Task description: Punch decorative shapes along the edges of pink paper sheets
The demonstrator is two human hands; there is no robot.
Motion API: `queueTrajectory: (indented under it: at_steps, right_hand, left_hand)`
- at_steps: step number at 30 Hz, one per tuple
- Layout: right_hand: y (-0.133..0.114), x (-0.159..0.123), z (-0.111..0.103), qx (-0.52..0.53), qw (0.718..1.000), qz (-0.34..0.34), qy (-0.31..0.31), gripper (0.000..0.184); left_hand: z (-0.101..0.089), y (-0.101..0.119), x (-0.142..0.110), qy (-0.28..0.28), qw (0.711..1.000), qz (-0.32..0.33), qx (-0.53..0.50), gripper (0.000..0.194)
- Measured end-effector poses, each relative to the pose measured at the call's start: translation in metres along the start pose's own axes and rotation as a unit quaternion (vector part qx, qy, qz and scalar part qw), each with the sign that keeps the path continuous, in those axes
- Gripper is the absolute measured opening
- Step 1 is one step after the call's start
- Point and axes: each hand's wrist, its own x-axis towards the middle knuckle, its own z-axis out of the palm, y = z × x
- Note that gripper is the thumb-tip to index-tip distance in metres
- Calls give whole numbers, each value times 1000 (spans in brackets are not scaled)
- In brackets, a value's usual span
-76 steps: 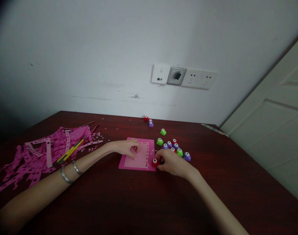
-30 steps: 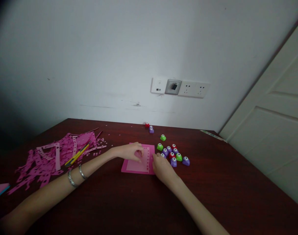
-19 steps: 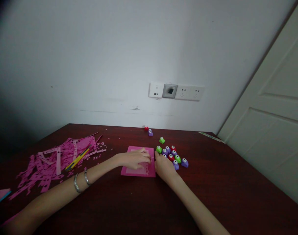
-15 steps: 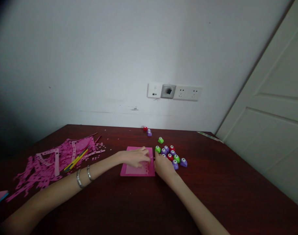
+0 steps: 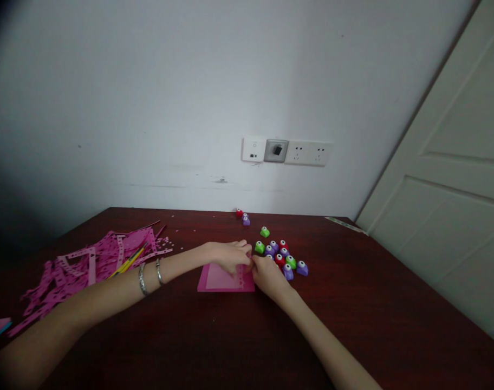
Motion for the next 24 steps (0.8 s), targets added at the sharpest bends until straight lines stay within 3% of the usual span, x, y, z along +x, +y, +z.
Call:
queueTrajectory:
  at_steps: [7,10,15,21,24]
  right_hand:
    - [1,0,4,17,1000,6,10,26]
    - [1,0,5,16,1000,8,12,25]
    - [-2,-3,1,32,999,9,9,30]
    - [-6,-8,-8,84,995,39,-38,36]
    - [-4,1,-19,67,998,15,5,31]
  left_hand:
    - [3,-4,9,-27,1000,-5,8,26]
    - [3,-6,10,-12,1000,2,24,21]
    - [5,-26,4,-21,995,-25,-91,11]
    - [20,-58,-12,68,961,-99,-250,10]
    - [31,-64,-15,95,950,-134,-264,8]
